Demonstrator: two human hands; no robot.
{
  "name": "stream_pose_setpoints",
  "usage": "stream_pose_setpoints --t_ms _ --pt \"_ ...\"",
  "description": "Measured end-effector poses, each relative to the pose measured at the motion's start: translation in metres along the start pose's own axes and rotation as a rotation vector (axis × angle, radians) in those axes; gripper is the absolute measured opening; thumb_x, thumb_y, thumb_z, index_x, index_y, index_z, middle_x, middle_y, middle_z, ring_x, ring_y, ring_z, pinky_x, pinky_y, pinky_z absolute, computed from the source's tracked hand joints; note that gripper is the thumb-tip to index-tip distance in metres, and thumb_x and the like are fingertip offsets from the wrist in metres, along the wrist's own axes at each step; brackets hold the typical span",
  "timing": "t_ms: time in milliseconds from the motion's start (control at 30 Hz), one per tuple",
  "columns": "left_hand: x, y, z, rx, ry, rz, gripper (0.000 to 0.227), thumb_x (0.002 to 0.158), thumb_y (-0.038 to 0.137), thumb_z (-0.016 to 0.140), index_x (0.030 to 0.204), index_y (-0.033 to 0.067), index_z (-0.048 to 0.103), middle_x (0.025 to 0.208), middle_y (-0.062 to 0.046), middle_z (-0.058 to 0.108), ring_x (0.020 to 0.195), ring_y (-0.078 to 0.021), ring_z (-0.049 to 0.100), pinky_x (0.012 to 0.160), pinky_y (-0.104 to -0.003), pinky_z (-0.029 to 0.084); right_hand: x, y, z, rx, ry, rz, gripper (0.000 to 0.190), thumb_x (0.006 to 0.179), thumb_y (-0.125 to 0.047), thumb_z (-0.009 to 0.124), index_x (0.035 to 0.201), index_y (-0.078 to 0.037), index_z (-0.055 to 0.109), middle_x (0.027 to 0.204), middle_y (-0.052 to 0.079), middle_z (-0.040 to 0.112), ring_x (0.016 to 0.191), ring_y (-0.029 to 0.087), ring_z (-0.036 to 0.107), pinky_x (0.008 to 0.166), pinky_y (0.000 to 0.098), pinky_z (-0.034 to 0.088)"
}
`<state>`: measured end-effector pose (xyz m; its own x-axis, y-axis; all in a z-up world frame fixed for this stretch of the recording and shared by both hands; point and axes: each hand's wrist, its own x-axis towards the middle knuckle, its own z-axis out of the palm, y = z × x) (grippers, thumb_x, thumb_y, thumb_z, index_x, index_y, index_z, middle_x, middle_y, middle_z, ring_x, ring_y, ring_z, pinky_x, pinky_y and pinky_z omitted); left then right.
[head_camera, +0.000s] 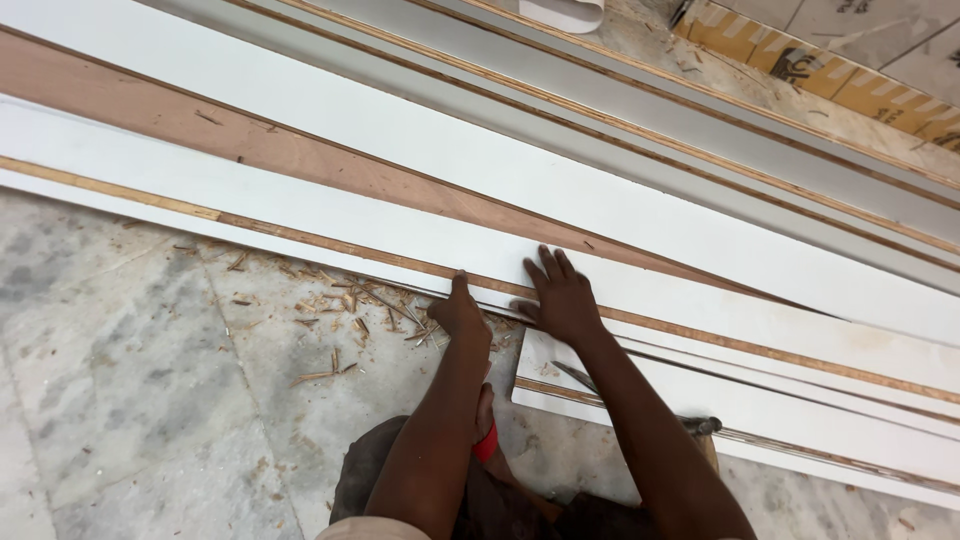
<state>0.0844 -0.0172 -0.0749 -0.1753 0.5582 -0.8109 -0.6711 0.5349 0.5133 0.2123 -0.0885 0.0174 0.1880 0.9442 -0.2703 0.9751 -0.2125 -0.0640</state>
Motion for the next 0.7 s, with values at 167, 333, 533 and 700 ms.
stream_pose_setpoints --t_ms 167,333,533,700 --pt "0.017 -0.007 -0.009 0.037 -0.025 -0.055 0.061 0.086 0.018 0.087 0.127 -0.0157 0.057 0.106 -0.02 0.053 0.092 -0.035 0.047 0.074 -0.045 0.042 -0.021 -0.027 -0.006 -0.114 -0.174 0.066 0.1 0.079 -0.047 0.075 0.162 -0.016 0.029 0.164 0.02 0.018 0.152 0.039 0.018 0.114 0.0567 0.033" --pt "0.016 0.0 -0.003 -0.122 -0.139 -0.016 0.057 0.079 0.016 0.086 0.125 -0.0083 0.061 0.112 -0.015 0.068 0.092 -0.023 0.063 0.074 -0.035 0.052 -0.009 -0.028 0.04 -0.329 0.297 0.051 0.062 0.094 -0.012 0.057 0.154 -0.005 0.041 0.156 0.024 0.041 0.144 0.043 0.039 0.111 0.0606 0.037" --pt "-0.027 0.039 0.022 -0.051 -0.222 -0.005 0.076 0.082 0.02 0.086 0.143 -0.0015 0.046 0.124 -0.012 0.061 0.11 -0.0269 0.057 0.087 -0.046 0.05 0.009 -0.001 0.032 -0.281 0.367 -0.048 0.06 0.089 -0.006 0.059 0.148 -0.003 0.047 0.15 0.021 0.052 0.137 0.041 0.051 0.108 0.0561 0.043" --pt "-0.049 0.062 0.032 -0.043 -0.267 -0.139 0.098 0.075 0.018 0.083 0.154 0.0139 0.027 0.139 -0.008 0.054 0.128 -0.0284 0.053 0.1 -0.057 0.05 0.004 -0.004 0.013 -0.212 0.321 -0.082 0.069 0.078 -0.006 0.067 0.145 -0.004 0.048 0.147 0.018 0.055 0.134 0.039 0.055 0.106 0.0502 0.047"
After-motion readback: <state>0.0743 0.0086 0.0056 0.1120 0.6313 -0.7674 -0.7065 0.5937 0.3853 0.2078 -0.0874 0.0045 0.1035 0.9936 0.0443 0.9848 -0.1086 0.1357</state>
